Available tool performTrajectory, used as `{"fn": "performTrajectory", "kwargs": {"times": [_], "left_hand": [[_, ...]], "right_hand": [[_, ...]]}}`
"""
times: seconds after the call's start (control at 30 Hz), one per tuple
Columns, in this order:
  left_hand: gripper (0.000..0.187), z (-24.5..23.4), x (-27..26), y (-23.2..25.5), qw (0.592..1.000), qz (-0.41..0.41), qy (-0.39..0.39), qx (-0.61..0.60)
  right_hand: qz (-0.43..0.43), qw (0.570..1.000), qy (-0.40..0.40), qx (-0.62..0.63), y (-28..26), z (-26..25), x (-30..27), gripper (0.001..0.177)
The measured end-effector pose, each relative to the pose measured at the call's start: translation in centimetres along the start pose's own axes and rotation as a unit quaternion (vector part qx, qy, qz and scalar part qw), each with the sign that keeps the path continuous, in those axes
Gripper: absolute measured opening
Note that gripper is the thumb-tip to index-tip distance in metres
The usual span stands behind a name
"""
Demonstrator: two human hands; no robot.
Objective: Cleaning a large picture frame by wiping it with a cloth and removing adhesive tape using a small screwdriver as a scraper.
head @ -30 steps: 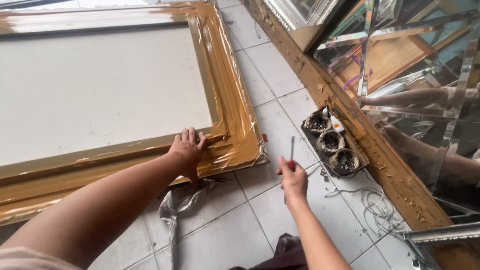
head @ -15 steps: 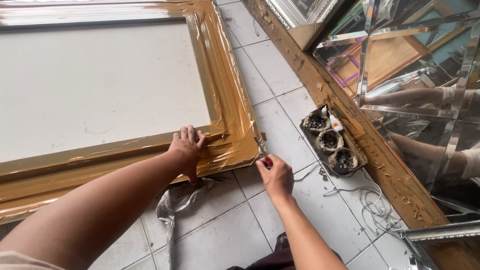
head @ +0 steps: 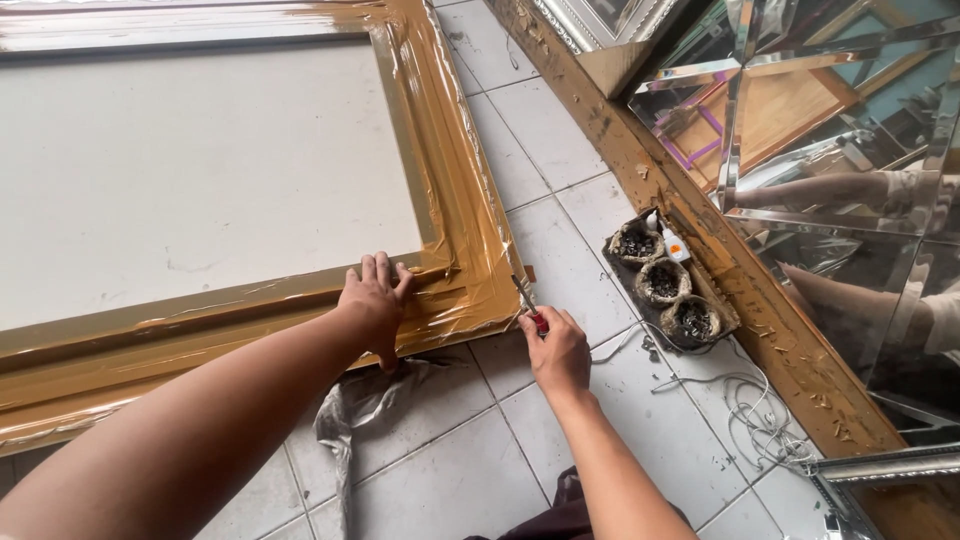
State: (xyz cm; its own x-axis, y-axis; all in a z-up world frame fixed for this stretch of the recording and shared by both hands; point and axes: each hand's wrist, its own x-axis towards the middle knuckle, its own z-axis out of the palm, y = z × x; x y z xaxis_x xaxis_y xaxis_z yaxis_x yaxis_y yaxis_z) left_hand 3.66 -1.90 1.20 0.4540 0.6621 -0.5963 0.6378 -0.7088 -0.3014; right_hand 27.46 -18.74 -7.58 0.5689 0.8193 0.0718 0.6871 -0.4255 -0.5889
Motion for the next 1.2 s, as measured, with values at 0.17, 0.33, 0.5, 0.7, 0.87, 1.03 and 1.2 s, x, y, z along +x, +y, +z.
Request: {"fn": "performTrajectory", "kwargs": {"times": [0.17,0.33,0.5,0.7,0.87,1.03,1.2], "left_hand": [[0.175,0.0,0.2,0.0,1.0,-0.007,-0.008,-0.01],[0.173,-0.2,-0.4,-0.1,1.0,-0.005,-0.007,-0.023],[0.172,-0.2,0.0,0.1,1.0,-0.005,-0.01,-0.025],[0.173,-0.3,0.0,0.0,1.0,-0.006,-0.009,-0.024],[0.174,-0.4,-0.5,0.0,1.0,-0.004,-0.007,-0.023],[0.173,-0.3,-0.4,-0.1,1.0,-0.004,-0.006,-0.021],[0.174,-0.2,-0.1,0.1,1.0,-0.006,-0.008,-0.024]], "right_hand": [[-0.004,0.998,0.045,0.04,0.7,1.7,0.4,0.021],[0.013,0.996,0.067,0.065,1.6,2.0,0.2,0.026],[-0.033,0.996,0.051,0.062,1.1,0.4,0.1,0.02],[0.002,0.996,-0.02,0.089,1.7,0.4,0.8,0.012],[0.038,0.993,0.025,0.107,1.3,0.6,0.6,0.019],[0.15,0.98,0.069,0.109,4.8,0.4,2.3,0.026],[0.111,0.988,-0.001,0.108,5.1,1.3,2.2,0.031]]}}
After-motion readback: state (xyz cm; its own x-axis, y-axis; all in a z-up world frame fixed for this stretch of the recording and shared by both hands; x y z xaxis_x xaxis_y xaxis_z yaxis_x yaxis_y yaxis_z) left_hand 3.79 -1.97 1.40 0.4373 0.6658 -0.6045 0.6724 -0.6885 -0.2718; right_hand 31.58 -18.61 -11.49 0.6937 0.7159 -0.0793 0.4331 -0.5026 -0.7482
